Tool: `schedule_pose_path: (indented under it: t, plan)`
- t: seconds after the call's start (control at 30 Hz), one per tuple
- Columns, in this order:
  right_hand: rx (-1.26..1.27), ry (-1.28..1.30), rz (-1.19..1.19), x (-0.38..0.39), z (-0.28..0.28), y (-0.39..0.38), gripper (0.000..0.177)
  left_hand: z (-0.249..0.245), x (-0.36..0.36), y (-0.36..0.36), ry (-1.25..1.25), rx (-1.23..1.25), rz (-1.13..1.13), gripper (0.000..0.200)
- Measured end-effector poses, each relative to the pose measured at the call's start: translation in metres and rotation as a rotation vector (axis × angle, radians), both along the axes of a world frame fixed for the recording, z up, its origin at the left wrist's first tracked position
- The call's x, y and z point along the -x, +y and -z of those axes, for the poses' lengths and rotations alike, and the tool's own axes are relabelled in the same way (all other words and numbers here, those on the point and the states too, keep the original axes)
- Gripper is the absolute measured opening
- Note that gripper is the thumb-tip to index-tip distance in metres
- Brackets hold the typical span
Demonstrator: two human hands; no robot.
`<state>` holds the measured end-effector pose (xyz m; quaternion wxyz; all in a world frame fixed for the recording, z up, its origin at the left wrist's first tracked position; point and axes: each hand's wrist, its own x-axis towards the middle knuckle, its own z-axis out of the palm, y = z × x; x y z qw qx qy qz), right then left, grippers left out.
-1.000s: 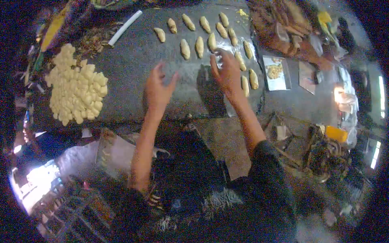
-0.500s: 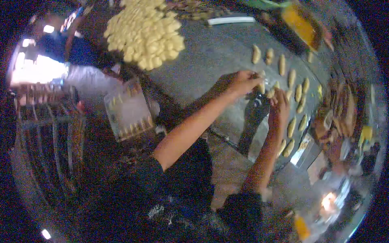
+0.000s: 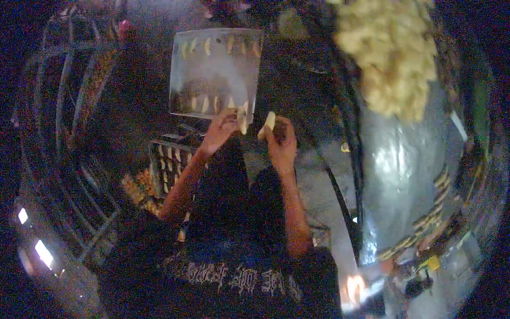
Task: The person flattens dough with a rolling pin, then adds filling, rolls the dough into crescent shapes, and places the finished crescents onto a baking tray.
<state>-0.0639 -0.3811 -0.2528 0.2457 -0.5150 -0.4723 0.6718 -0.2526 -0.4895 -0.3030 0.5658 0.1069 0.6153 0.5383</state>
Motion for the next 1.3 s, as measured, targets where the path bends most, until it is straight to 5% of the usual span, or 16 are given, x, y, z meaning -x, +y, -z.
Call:
schedule_pose_path:
  t: [0.13, 0.23, 0.3, 0.5, 0.7, 0.9, 1.1, 1.3]
  plan:
    - [-0.343, -0.378, -0.117, 0.076, 0.147, -0.015, 0.036, 0.119, 0.069, 0.013, 0.451, 0.085, 0.188, 0.045]
    - [-0.142, -0.528, -0.181, 0.130, 0.186, -0.006, 0.037, 0.175, 0.106, 0.042, 0.710, 0.235, 0.414, 0.045]
    - [-0.066, -0.595, -0.182, 0.156, 0.221, 0.000, 0.039, 0.245, 0.119, 0.041, 0.583, 0.066, 0.277, 0.045]
    - [-0.249, -0.718, -0.285, 0.184, 0.285, 0.004, 0.044, 0.276, 0.137, 0.065, 0.480, 0.264, 0.345, 0.042]
    - [-0.508, -0.803, -0.280, 0.197, 0.306, -0.006, 0.038, 0.297, 0.139, 0.047, 0.794, 0.129, 0.427, 0.042]
    - [-0.366, -0.855, -0.365, 0.202, 0.298, 0.003, 0.034, 0.288, 0.138, 0.040, 0.606, 0.132, 0.315, 0.041]
    - [-0.274, -0.947, -0.488, 0.201, 0.283, 0.016, 0.033, 0.288, 0.137, 0.043, 0.815, 0.201, 0.448, 0.048]
    - [-0.495, -0.788, -0.413, 0.178, 0.264, 0.014, 0.031, 0.285, 0.133, 0.033, 0.943, 0.273, 0.624, 0.048]
